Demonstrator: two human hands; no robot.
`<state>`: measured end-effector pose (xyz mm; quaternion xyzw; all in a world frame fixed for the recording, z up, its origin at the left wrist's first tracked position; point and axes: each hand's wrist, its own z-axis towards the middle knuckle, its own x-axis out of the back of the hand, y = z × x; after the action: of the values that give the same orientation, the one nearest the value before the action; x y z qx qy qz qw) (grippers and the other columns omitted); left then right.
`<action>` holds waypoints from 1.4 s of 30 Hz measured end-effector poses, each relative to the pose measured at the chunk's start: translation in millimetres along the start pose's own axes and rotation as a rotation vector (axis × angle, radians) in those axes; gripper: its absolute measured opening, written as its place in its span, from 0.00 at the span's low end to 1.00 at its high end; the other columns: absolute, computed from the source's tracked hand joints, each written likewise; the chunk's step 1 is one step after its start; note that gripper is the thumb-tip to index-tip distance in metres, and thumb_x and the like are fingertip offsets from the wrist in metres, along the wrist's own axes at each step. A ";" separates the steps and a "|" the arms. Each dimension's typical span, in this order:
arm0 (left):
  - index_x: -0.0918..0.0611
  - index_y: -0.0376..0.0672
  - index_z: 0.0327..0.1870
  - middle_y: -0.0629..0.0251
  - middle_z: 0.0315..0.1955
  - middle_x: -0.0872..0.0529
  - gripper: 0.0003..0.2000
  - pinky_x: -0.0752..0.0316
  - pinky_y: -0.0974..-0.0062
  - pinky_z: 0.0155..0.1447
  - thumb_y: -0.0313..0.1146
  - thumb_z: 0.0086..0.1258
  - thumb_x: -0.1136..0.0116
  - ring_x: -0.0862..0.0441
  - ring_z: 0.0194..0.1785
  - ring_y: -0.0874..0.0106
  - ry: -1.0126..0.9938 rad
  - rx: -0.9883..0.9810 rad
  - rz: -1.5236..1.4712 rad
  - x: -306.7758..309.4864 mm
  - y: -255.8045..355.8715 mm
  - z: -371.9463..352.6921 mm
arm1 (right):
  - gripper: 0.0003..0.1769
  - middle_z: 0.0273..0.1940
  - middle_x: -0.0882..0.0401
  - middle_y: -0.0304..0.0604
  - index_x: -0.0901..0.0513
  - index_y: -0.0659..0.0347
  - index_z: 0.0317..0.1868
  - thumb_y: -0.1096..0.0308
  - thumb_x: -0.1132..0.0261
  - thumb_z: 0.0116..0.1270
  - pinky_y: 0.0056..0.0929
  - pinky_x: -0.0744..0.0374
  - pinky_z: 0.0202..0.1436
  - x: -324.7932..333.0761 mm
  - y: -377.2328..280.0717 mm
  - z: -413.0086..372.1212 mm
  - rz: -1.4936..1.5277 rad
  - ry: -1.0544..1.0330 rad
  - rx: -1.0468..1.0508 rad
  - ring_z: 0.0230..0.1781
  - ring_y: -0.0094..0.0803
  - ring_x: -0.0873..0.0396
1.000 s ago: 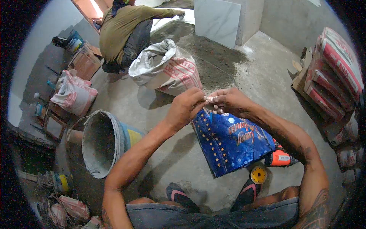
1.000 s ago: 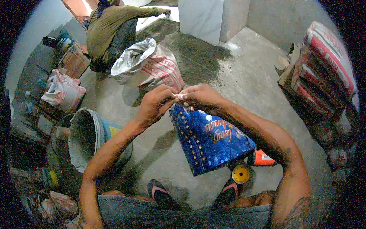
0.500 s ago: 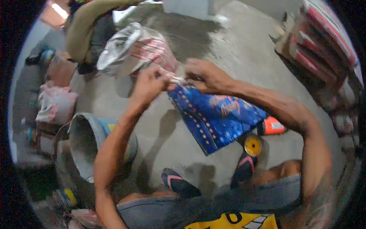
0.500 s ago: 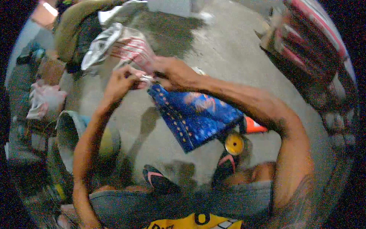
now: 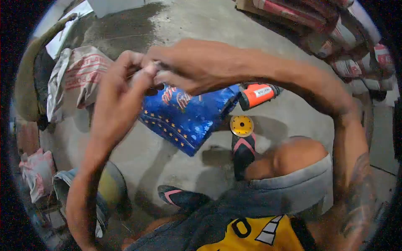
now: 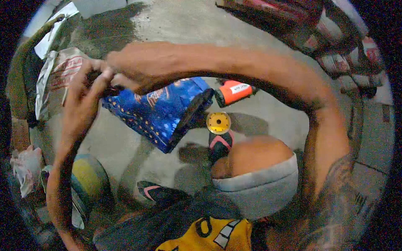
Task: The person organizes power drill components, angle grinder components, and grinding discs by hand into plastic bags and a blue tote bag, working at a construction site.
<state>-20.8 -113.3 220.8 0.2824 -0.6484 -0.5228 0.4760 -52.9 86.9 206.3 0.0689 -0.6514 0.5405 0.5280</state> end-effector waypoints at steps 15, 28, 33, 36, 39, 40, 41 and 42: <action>0.24 0.49 0.45 0.61 0.25 0.28 0.19 0.32 0.68 0.26 0.55 0.66 0.45 0.24 0.25 0.66 -0.485 -0.284 1.380 -133.3 -59.1 -54.3 | 0.20 0.40 0.16 0.49 0.23 0.58 0.57 0.59 0.40 0.68 0.37 0.21 0.45 -125.4 48.4 -291.8 0.441 0.096 -1.150 0.40 0.38 0.17; 0.27 0.44 0.47 0.59 0.39 0.27 0.12 0.23 0.64 0.39 0.26 0.62 0.47 0.19 0.38 0.62 -0.217 -0.226 1.376 -85.6 -19.4 -9.0 | 0.27 0.31 0.18 0.40 0.30 0.52 0.67 0.69 0.45 0.65 0.28 0.22 0.29 -96.9 73.2 -274.7 0.777 -0.137 -1.055 0.26 0.27 0.21; 0.25 0.48 0.54 0.55 0.48 0.27 0.20 0.22 0.62 0.43 0.20 0.60 0.49 0.18 0.43 0.55 -0.187 -0.161 1.256 -74.0 -10.6 3.0 | 0.18 0.31 0.17 0.41 0.24 0.60 0.55 0.64 0.44 0.66 0.26 0.23 0.25 -105.1 69.8 -211.0 0.883 -0.330 -0.793 0.24 0.25 0.20; 0.23 0.50 0.58 0.50 0.61 0.29 0.25 0.21 0.60 0.45 0.17 0.58 0.49 0.18 0.43 0.50 -0.199 -0.116 1.251 -60.7 -12.7 3.6 | 0.16 0.31 0.16 0.44 0.24 0.63 0.50 0.64 0.43 0.65 0.29 0.23 0.26 -100.0 65.6 -175.6 0.891 -0.187 -0.762 0.26 0.28 0.18; 0.23 0.49 0.57 0.50 0.61 0.29 0.25 0.22 0.59 0.47 0.16 0.57 0.48 0.18 0.45 0.49 -0.187 -0.114 1.165 -55.4 -12.7 0.5 | 0.18 0.31 0.17 0.46 0.24 0.66 0.50 0.64 0.43 0.64 0.33 0.22 0.28 -112.1 67.5 -149.4 0.658 -0.061 -0.721 0.25 0.32 0.19; 0.23 0.48 0.57 0.50 0.60 0.29 0.25 0.22 0.59 0.47 0.16 0.57 0.49 0.18 0.45 0.49 -0.192 -0.097 1.157 -55.0 -11.4 0.2 | 0.19 0.32 0.17 0.48 0.24 0.68 0.50 0.63 0.42 0.64 0.34 0.21 0.31 -115.8 68.0 -137.4 0.653 -0.090 -0.733 0.28 0.34 0.18; 0.23 0.48 0.57 0.50 0.60 0.28 0.25 0.22 0.59 0.48 0.16 0.57 0.49 0.19 0.46 0.49 -0.197 -0.082 1.151 -54.7 -9.6 0.3 | 0.19 0.34 0.17 0.50 0.24 0.69 0.49 0.62 0.41 0.63 0.34 0.20 0.34 -118.5 68.7 -122.6 0.648 -0.116 -0.745 0.31 0.37 0.17; 0.23 0.47 0.57 0.50 0.60 0.28 0.25 0.22 0.59 0.48 0.16 0.57 0.49 0.19 0.46 0.49 -0.202 -0.069 1.142 -54.6 -7.8 0.6 | 0.20 0.35 0.16 0.53 0.23 0.70 0.49 0.62 0.40 0.63 0.34 0.20 0.38 -120.0 68.3 -109.1 0.641 -0.142 -0.760 0.33 0.39 0.17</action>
<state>-1.2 -68.1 195.9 -0.1793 -0.7228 -0.2283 0.6272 20.9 141.7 56.2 -0.2952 -0.8249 0.3939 0.2778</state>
